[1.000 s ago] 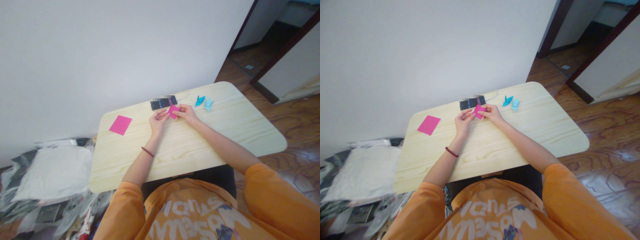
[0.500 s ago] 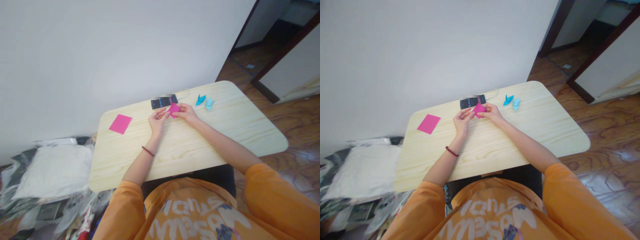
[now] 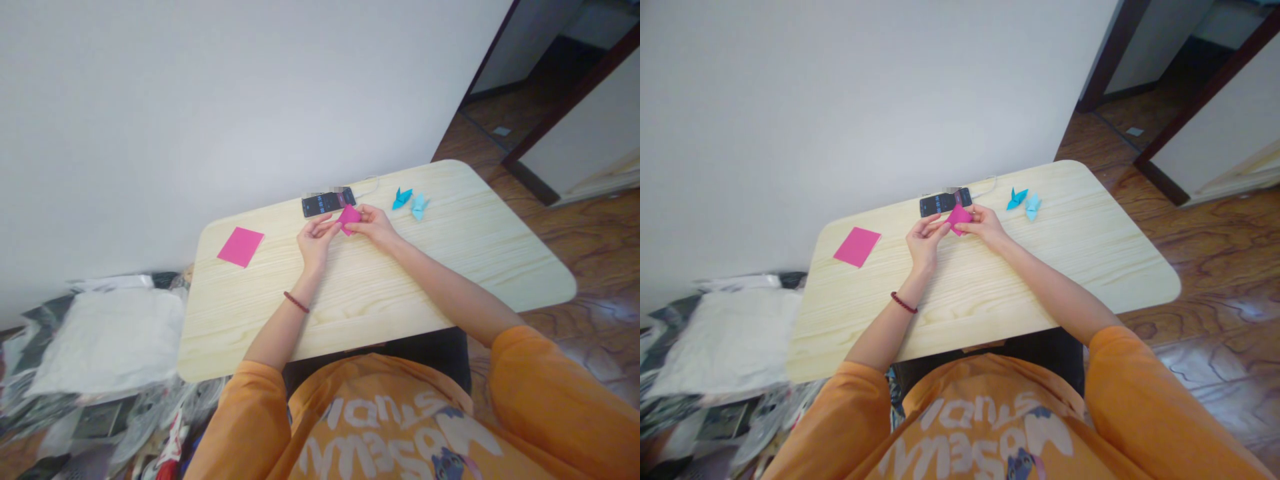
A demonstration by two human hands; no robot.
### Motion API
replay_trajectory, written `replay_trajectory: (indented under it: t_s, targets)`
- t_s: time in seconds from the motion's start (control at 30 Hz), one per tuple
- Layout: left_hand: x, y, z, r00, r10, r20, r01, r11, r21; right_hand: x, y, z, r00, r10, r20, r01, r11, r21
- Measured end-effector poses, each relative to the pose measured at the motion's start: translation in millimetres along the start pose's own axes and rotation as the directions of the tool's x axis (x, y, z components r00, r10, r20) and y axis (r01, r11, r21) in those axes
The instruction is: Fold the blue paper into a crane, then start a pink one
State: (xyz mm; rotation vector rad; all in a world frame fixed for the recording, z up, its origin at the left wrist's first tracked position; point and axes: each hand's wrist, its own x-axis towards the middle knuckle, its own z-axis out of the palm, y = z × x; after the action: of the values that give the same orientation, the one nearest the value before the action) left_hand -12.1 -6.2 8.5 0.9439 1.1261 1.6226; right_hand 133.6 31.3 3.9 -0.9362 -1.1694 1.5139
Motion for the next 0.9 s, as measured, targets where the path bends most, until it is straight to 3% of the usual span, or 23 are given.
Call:
replay_trajectory:
  t_s: [0.67,0.9]
  targets:
    - [1.1,-2.1,0.0,0.998,-0.055,-0.02,0.054,0.998,-0.014,1.1,0.9,-0.5,1.0,-0.005,-0.015,0.005,1.0,-0.013]
    - [5.2,-6.3,-0.7,0.991,-0.108,-0.083,0.097,0.988,-0.122,-1.3,-1.5,3.0,0.999,0.031,0.009,-0.031,0.999,0.022]
